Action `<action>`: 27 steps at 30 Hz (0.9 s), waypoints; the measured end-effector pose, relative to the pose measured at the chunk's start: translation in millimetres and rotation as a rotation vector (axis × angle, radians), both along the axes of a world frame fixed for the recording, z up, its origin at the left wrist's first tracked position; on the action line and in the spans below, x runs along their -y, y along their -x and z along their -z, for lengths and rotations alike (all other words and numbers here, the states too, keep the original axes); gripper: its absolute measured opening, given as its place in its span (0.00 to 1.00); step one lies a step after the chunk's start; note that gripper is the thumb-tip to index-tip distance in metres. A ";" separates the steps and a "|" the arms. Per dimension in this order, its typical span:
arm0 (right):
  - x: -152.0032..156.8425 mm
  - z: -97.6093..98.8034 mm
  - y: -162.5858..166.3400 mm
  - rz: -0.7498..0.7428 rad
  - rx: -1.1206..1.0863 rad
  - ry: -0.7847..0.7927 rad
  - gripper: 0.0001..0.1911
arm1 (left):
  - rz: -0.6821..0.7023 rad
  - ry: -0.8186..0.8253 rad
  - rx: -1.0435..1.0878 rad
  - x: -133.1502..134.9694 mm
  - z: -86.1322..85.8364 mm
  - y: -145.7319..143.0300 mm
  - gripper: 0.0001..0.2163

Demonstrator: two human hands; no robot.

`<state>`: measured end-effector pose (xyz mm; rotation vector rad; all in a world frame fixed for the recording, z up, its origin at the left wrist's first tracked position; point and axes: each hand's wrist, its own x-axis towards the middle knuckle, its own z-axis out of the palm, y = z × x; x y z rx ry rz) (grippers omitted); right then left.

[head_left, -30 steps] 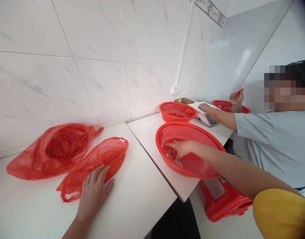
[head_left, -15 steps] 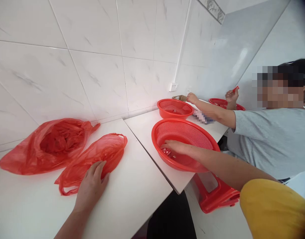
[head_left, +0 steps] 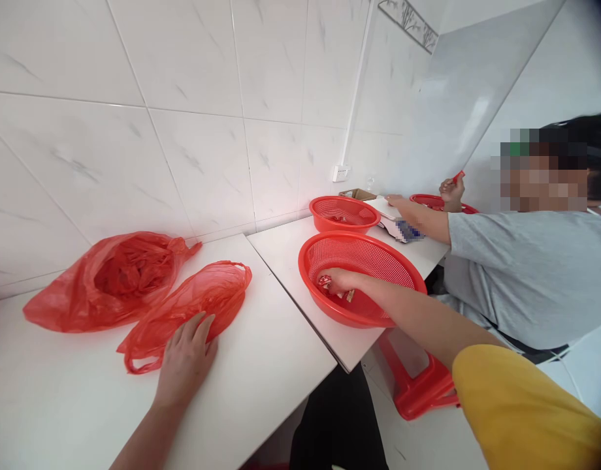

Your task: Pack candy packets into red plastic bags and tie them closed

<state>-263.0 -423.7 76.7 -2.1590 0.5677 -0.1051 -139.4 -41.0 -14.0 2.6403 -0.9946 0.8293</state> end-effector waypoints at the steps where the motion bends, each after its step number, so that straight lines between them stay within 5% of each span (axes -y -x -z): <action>1: 1.9 -3.6 -0.7 -0.026 -0.036 -0.028 0.08 | -0.046 0.007 0.008 0.4 -0.9 4.3 0.20; 4: 11.2 -19.9 -2.0 -0.105 -0.096 -0.183 0.15 | -0.126 0.034 0.000 0.0 -0.3 13.0 0.20; 10: 10.5 -62.7 -5.7 -0.201 0.228 -0.399 0.24 | 0.055 0.039 -0.091 -2.9 8.6 9.4 0.14; 13: -24.1 -84.5 -14.6 -0.308 0.286 -0.283 0.23 | 0.158 0.049 -0.130 -1.7 7.6 8.4 0.15; 17: -103.4 -98.9 -37.7 -0.608 0.322 0.155 0.19 | 0.255 0.093 -0.160 -1.3 3.2 9.7 0.15; 19: -145.0 -91.1 -56.1 -0.820 0.371 0.366 0.19 | 0.287 0.101 -0.172 -2.5 1.6 11.3 0.14; 22: -189.9 -61.5 -90.5 -0.939 0.361 0.558 0.20 | 0.314 0.089 -0.159 -5.5 1.5 13.2 0.13; 27: -200.8 -11.1 -129.3 -0.994 0.137 0.650 0.30 | 0.294 0.047 -0.174 -10.1 2.8 11.6 0.14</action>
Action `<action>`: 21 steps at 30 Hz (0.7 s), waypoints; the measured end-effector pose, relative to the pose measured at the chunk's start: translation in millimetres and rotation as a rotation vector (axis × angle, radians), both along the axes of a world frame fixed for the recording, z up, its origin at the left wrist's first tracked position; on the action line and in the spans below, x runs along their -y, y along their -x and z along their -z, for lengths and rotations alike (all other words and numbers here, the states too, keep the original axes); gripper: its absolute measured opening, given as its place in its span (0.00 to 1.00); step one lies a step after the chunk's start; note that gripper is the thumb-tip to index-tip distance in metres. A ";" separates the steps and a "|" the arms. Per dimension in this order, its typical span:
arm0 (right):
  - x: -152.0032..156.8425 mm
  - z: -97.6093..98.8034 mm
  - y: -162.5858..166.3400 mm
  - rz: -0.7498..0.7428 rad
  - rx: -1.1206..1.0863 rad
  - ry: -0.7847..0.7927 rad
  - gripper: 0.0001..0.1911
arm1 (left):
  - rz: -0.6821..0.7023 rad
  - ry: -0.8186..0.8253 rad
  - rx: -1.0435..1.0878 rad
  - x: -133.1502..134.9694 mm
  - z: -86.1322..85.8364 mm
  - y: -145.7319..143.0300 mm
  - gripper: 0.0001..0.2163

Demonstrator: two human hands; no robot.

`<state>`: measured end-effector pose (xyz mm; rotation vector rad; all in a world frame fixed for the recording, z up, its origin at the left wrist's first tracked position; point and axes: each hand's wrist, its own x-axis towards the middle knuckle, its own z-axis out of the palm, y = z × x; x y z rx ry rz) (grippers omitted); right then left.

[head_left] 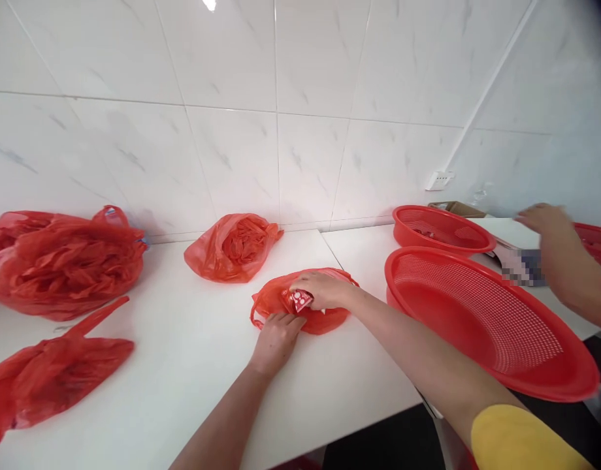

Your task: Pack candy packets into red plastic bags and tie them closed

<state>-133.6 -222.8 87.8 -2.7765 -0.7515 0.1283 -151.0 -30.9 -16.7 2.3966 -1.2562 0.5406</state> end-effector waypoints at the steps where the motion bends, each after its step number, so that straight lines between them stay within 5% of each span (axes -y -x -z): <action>1: 3.8 6.0 -1.2 0.017 -0.034 -0.003 0.32 | -0.006 0.003 -0.017 -0.3 -0.4 -0.8 0.15; 9: 21.6 45.1 19.5 0.383 0.277 -0.413 0.18 | -0.025 0.085 -0.113 1.2 -5.2 -11.9 0.17; 13: 25.9 78.6 17.6 0.529 0.361 -0.439 0.16 | -0.216 0.167 -0.034 -7.5 -4.8 -19.0 0.14; 19: 38.5 105.3 19.2 0.537 0.281 -0.507 0.20 | -0.387 0.317 0.035 -13.5 -14.2 -14.8 0.10; 21: 39.7 106.1 21.2 0.521 0.267 -0.529 0.21 | -0.499 0.431 0.014 -14.6 -16.2 -14.8 0.17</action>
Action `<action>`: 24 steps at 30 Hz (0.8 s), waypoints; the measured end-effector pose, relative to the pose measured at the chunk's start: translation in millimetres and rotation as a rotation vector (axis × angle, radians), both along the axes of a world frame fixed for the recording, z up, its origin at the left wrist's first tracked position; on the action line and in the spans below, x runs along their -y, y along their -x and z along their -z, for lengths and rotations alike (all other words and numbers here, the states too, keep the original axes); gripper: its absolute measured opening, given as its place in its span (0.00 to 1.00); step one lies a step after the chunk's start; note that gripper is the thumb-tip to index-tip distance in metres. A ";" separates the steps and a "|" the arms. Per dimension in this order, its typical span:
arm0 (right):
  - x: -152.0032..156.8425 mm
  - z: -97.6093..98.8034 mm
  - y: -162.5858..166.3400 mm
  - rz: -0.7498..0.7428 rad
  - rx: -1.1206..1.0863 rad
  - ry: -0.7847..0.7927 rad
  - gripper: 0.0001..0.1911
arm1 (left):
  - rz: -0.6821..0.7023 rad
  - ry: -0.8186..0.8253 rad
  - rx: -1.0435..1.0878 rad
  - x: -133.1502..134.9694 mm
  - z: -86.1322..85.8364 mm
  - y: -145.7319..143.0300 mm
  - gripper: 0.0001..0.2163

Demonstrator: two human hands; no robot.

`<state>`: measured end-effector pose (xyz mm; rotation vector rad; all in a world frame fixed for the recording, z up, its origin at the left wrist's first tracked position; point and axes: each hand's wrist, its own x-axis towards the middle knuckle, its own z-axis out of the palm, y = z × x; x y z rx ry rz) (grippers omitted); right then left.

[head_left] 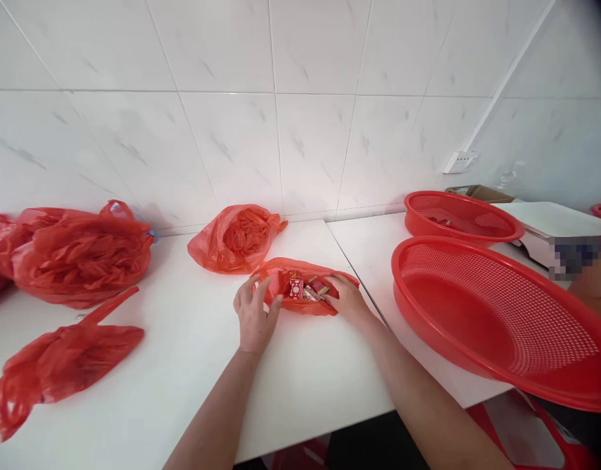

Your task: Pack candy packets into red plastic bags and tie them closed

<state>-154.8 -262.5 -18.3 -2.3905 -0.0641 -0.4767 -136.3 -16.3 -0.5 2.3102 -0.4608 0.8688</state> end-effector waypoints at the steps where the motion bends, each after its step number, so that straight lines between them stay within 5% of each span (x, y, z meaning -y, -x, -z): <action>1: -0.2 0.0 0.9 -0.012 -0.004 -0.009 0.21 | -0.062 0.074 -0.029 -1.6 -0.3 -1.3 0.22; 5: -3.8 0.0 3.1 -0.028 0.007 -0.036 0.24 | -0.181 0.284 -0.334 -12.1 1.0 -10.3 0.31; 10: -5.2 -3.6 3.0 -0.050 0.043 -0.039 0.21 | 0.118 0.435 -0.641 -10.5 1.1 -8.1 0.30; 13: -9.3 -8.6 4.6 -0.012 0.122 -0.026 0.15 | 0.238 0.577 -0.693 -3.4 1.1 -2.8 0.31; 17: -28.5 -12.3 9.3 -0.042 0.200 0.124 0.09 | 0.200 0.652 -0.667 -1.6 2.4 -2.9 0.29; 24: -46.7 -3.8 8.8 -0.106 0.123 0.163 0.14 | 0.221 0.733 -0.647 -4.7 4.5 -4.5 0.29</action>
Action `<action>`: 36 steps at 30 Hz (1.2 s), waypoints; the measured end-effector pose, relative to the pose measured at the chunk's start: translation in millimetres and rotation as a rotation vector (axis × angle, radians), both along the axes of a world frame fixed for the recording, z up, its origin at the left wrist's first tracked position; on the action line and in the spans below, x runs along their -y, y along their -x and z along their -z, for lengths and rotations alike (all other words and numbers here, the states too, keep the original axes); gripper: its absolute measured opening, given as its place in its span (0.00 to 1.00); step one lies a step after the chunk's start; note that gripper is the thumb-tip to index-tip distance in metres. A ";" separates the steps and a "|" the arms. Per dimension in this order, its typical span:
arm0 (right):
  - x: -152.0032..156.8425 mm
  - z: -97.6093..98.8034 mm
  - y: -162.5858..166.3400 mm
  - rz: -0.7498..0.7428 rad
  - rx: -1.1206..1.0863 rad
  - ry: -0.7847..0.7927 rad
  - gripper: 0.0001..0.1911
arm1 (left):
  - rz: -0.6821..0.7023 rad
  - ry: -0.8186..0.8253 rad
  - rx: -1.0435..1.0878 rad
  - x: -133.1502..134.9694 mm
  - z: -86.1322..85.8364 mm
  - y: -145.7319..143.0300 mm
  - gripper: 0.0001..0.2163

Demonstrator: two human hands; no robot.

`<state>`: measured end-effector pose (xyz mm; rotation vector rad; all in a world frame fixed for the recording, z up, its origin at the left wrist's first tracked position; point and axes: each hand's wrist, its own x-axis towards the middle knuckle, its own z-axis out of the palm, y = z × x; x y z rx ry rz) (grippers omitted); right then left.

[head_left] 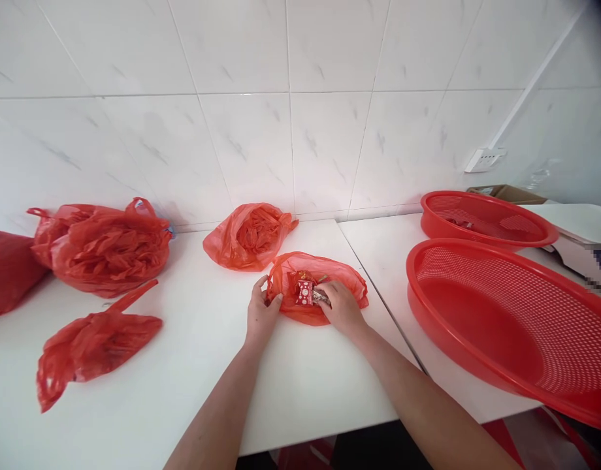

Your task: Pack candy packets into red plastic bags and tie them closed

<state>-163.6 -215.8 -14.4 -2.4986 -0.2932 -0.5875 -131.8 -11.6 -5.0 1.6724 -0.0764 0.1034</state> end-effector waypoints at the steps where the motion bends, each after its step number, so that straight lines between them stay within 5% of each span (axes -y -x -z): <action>1: 1.4 0.1 0.1 -0.001 0.023 -0.020 0.15 | 0.004 0.002 -0.008 0.5 -0.1 0.8 0.29; 19: 17.1 -11.4 3.3 0.358 0.136 -0.516 0.12 | 0.031 -0.045 -0.035 2.8 -4.2 6.1 0.28; 23: 17.1 -14.2 1.9 0.349 0.170 -0.496 0.11 | 0.043 -0.048 -0.034 3.6 -3.5 5.7 0.28; 28: 14.9 -13.1 0.1 0.115 0.077 -0.359 0.10 | 0.049 -0.034 -0.044 4.0 -3.8 5.3 0.28; 36: 4.9 -3.4 -0.2 0.151 0.138 -0.128 0.06 | 0.064 -0.040 -0.055 5.0 -7.5 8.6 0.27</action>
